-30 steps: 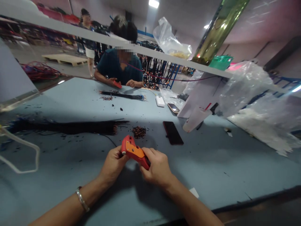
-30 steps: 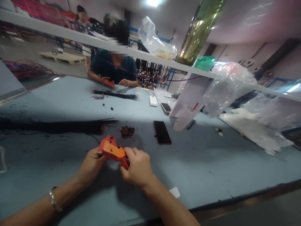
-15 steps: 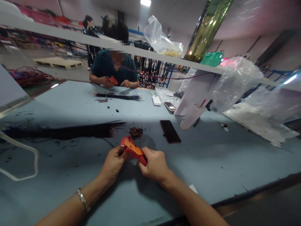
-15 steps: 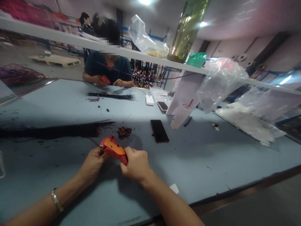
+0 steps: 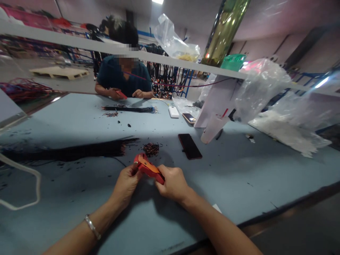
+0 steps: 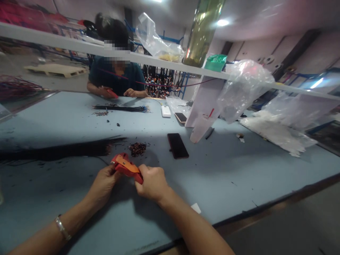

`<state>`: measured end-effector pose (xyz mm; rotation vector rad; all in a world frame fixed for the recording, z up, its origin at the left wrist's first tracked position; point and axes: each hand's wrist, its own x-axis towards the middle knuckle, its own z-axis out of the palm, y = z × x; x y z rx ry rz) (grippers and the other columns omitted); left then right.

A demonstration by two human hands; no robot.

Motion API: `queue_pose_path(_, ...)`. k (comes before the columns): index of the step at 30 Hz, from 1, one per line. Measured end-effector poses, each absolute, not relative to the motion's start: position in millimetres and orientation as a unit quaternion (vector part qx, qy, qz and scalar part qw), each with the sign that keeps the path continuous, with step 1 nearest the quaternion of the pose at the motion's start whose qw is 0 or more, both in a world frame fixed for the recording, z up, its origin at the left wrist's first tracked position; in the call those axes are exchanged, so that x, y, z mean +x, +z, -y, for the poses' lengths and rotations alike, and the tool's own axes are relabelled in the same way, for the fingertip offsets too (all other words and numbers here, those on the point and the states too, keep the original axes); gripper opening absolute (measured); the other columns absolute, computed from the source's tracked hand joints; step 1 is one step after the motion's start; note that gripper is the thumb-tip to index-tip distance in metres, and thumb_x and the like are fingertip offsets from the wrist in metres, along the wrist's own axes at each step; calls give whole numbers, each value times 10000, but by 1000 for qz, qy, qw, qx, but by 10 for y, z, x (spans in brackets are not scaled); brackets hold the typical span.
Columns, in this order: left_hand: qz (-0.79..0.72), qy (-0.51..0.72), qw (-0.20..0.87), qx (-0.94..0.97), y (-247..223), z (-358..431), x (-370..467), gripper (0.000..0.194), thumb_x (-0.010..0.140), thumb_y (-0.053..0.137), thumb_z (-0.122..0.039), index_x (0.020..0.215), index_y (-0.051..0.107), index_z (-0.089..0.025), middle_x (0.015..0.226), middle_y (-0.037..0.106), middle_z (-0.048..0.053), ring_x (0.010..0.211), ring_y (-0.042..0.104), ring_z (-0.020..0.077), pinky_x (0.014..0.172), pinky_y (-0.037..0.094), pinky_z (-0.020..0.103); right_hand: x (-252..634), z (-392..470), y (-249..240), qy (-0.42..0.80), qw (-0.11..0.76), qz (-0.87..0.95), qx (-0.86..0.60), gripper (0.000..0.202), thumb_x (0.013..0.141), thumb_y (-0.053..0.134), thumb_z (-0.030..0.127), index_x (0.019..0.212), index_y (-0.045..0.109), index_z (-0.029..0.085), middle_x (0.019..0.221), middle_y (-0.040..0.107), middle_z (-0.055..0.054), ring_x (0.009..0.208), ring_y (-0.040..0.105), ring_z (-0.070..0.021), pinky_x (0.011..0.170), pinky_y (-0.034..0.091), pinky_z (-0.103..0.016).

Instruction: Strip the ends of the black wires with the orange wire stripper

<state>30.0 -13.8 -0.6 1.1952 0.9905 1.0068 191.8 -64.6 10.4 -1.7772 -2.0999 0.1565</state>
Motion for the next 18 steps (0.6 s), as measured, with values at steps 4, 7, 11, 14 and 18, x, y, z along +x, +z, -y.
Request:
queue_pose_path(4,-423,432,610,511,12,145,306,428,593,775,-494,817,725,-134,820,737,55,743,606,185,712,460,241,1913,646,94,62,181,745,-639,128,724,547,239,834,582,186,728,688,-41,635,624,-180,553,311,-250)
queue_pose_path(7,-417,432,610,517,35,155,319,391,617,753,-476,800,707,-133,805,725,50,745,600,182,716,456,243,1911,640,71,66,196,740,-641,116,726,550,237,824,583,186,702,674,-38,623,614,-179,552,315,-246)
queue_pose_path(11,-442,421,559,561,65,151,310,322,680,673,-456,738,670,-139,696,673,20,656,563,155,625,434,228,1966,620,97,110,271,702,-650,70,729,561,254,754,572,189,622,616,-13,574,577,-169,558,330,-249)
queue_pose_path(14,-493,414,461,611,84,122,269,284,706,623,-433,700,651,-150,616,611,-9,587,520,136,567,400,219,2072,592,138,268,379,617,-635,103,731,570,286,747,556,184,593,569,6,549,561,-163,560,373,-256)
queue_pose_path(18,-522,407,385,643,76,74,211,284,723,576,-432,728,665,-163,661,642,5,649,561,164,623,429,236,2212,566,90,624,481,426,-445,252,713,584,319,909,562,163,730,627,-30,622,624,-182,609,473,-305)
